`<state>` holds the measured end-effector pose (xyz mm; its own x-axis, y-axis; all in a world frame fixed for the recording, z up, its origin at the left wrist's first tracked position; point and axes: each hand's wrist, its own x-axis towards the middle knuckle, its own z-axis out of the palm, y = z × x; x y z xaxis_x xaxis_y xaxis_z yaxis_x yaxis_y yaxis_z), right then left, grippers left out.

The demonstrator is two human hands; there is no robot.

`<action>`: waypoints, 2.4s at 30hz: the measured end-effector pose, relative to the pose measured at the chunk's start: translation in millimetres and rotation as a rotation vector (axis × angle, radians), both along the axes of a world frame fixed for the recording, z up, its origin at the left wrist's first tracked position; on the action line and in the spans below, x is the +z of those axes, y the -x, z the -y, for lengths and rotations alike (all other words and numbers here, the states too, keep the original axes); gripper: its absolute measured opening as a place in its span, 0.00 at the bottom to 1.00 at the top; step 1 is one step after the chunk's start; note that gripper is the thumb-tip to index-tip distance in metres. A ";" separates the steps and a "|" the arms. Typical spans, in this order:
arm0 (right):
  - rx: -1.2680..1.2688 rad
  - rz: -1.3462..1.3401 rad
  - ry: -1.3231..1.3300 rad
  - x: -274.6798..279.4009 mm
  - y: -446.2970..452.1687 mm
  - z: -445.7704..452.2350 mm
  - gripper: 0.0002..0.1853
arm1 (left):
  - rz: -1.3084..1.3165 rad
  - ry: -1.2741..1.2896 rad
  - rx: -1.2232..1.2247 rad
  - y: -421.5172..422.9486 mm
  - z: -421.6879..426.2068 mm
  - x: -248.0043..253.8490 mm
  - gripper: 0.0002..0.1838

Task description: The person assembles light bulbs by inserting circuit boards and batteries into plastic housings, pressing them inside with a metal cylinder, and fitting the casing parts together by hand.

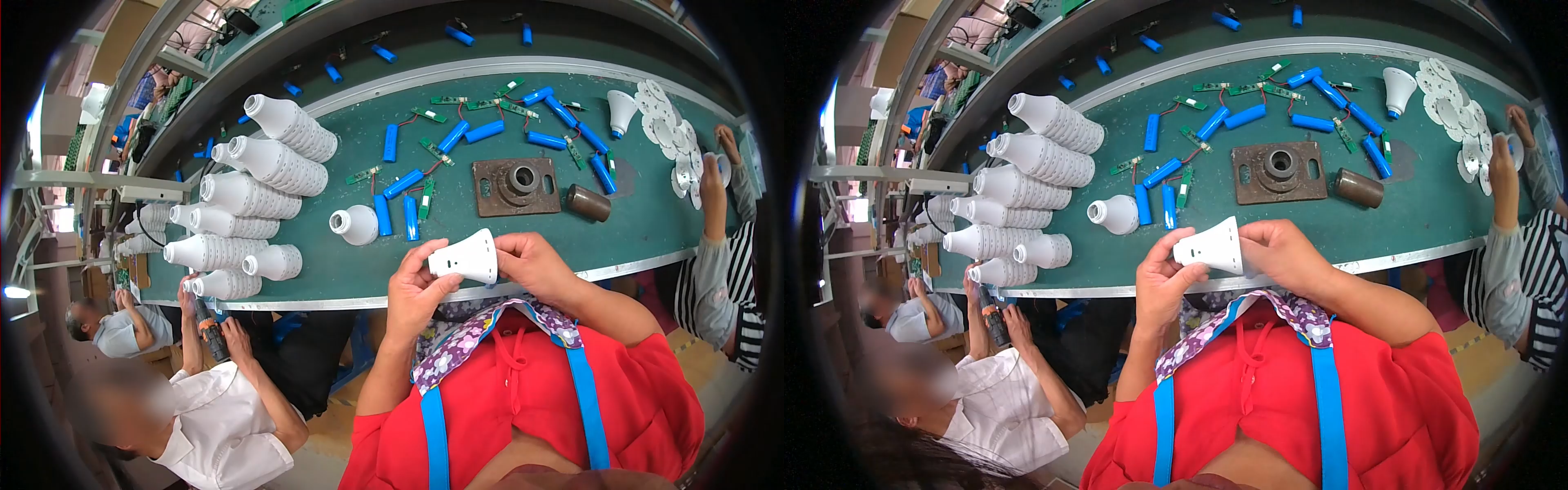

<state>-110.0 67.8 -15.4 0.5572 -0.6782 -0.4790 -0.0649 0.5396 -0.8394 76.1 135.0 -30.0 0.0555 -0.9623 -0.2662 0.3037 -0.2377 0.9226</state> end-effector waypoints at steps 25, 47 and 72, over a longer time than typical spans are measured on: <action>0.077 0.197 0.047 -2.9 5.5 -3.7 0.15 | 0.077 0.027 -0.051 -4.9 1.4 6.6 0.25; 0.017 -0.107 0.637 13.5 -2.3 -2.1 0.11 | 0.151 0.082 0.038 3.1 -1.6 16.7 0.08; -0.173 -0.500 1.553 16.0 17.3 4.5 0.21 | -0.295 0.071 0.278 -2.3 -7.6 11.2 0.13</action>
<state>-127.3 63.3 0.6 0.4366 -0.6869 0.5810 -0.5125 -0.7207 -0.4668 78.3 142.6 -18.8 0.2473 -0.9378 -0.2435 0.6012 -0.0486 0.7976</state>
